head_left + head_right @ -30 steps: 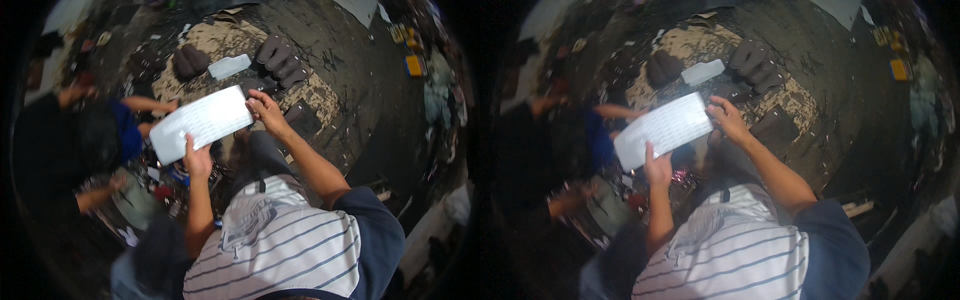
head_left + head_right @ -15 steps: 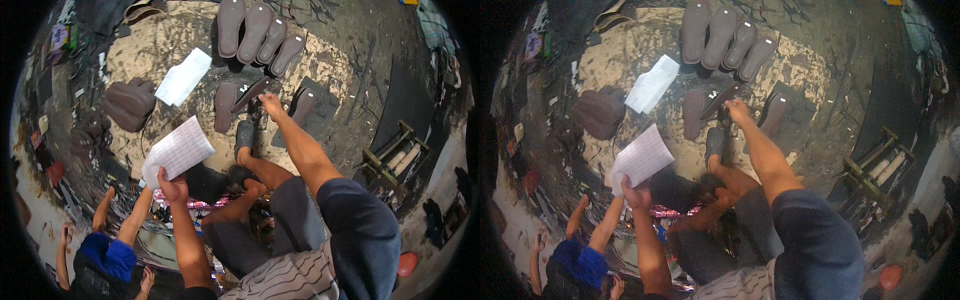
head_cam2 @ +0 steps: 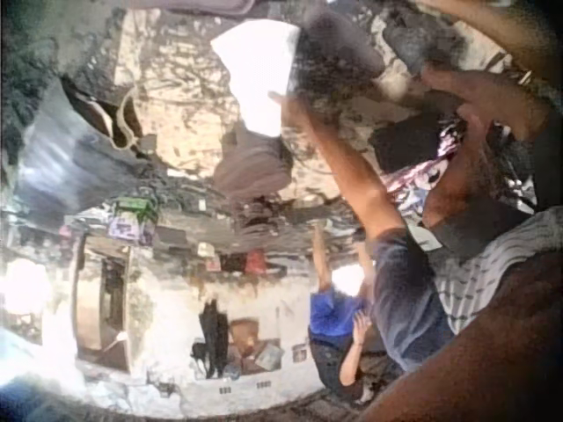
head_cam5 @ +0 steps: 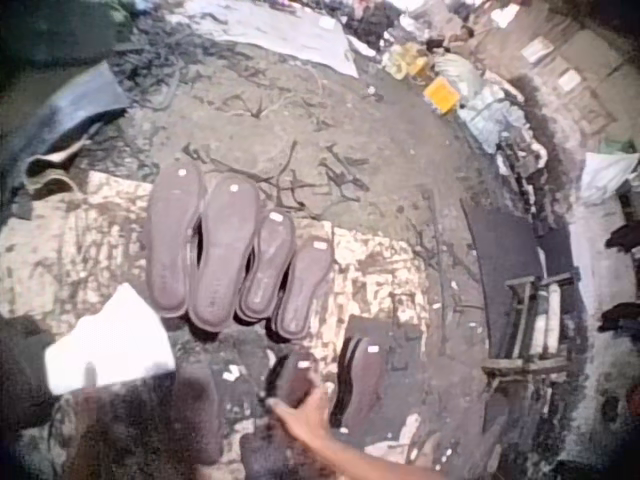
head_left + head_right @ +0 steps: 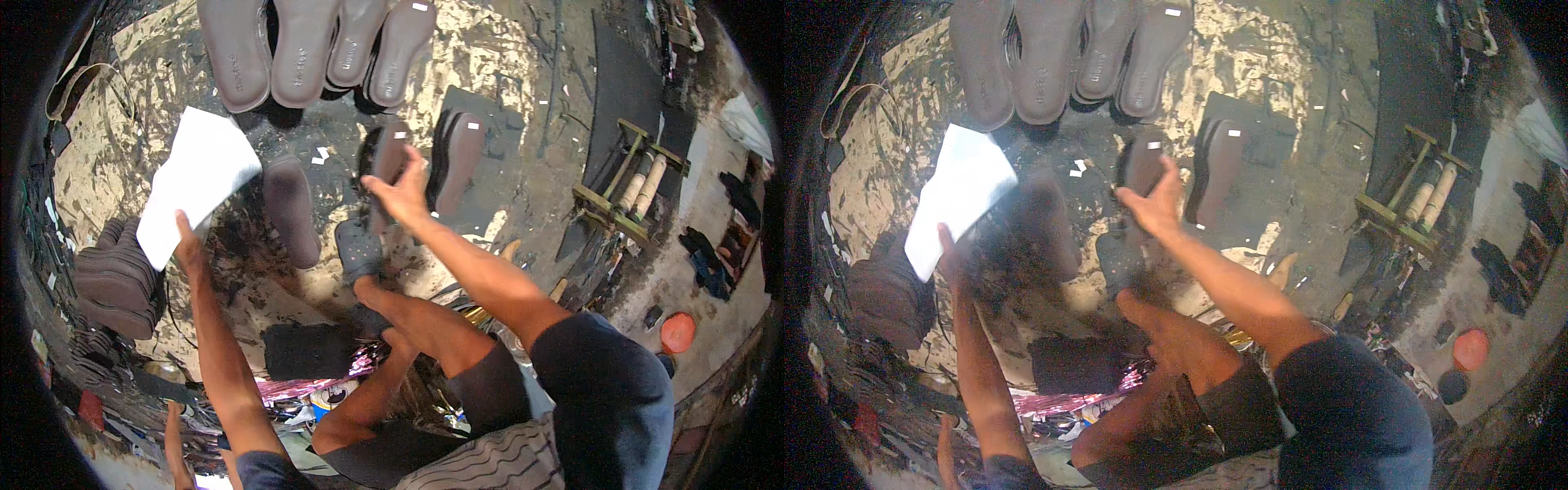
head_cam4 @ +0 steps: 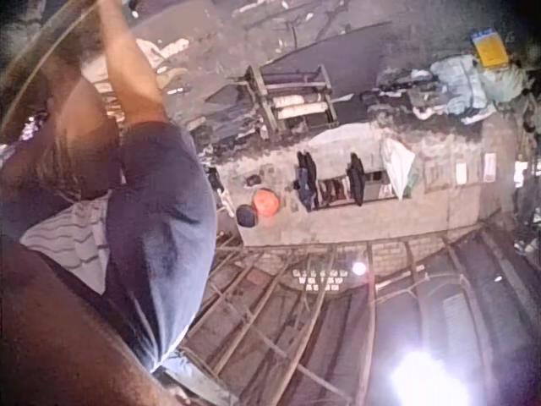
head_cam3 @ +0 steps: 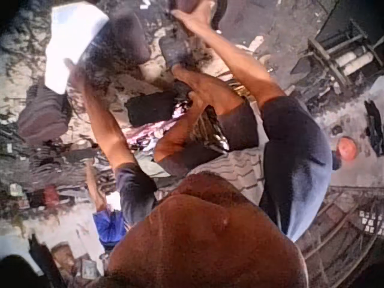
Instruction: The person sits on the floor and applies small white labels to the heel area of multiple brown shoe insoles. They tear labels from a sheet, place them on each insole, and stack the labeled insoles into a pile.
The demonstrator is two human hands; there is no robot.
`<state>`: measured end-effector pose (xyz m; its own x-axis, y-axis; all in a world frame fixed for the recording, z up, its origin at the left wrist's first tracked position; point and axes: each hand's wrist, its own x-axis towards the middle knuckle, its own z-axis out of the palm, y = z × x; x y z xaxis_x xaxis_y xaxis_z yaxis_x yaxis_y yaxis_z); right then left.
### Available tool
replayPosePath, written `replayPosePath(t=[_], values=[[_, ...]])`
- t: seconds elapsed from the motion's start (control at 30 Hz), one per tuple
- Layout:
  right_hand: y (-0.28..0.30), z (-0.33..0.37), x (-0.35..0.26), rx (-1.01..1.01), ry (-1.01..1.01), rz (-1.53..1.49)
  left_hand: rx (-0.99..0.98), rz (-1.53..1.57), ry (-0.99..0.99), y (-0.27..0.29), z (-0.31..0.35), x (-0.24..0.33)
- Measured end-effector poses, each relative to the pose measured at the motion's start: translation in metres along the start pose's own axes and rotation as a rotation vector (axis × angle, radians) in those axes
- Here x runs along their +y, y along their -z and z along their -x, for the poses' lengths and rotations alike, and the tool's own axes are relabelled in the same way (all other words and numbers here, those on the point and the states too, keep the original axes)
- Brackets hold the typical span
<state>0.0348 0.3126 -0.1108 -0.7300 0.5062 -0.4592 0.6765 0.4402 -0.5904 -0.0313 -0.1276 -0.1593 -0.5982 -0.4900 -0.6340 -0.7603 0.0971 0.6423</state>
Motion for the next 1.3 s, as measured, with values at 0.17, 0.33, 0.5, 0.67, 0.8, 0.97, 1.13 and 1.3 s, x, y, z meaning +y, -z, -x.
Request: replayPosePath(t=[0.17, 0.33, 0.5, 0.67, 0.8, 0.97, 1.13, 1.3], values=[[0.004, -0.029, 0.027, 0.149, -0.052, 0.340, 0.132, -0.431, -0.349, -0.049, -0.062, -0.055], [-0.014, -0.034, 0.062, 0.199, 0.066, 0.459, 0.054, -0.541, -0.282, -0.062, -0.060, -0.047], [-0.004, -0.032, 0.077, 0.151, 0.104, 0.521, 0.083, -0.606, -0.272, -0.076, -0.041, -0.038], [-0.011, -0.024, 0.076, 0.153, 0.088, 0.418, -0.038, -0.680, -0.158, -0.060, -0.065, -0.067], [-0.006, -0.013, 0.073, 0.181, 0.077, 0.277, 0.107, -0.690, -0.412, -0.068, -0.043, -0.038], [0.004, -0.001, 0.053, 0.352, 0.270, 0.049, -0.038, 0.093, -0.550, -0.030, -0.032, 0.002], [0.021, 0.016, -0.079, 0.125, 0.658, -0.439, -0.329, 0.722, -0.407, -0.035, 0.088, 0.091], [0.013, 0.108, -0.172, -0.180, 1.087, -0.370, -0.601, 0.889, -0.352, -0.026, 0.189, 0.113]])
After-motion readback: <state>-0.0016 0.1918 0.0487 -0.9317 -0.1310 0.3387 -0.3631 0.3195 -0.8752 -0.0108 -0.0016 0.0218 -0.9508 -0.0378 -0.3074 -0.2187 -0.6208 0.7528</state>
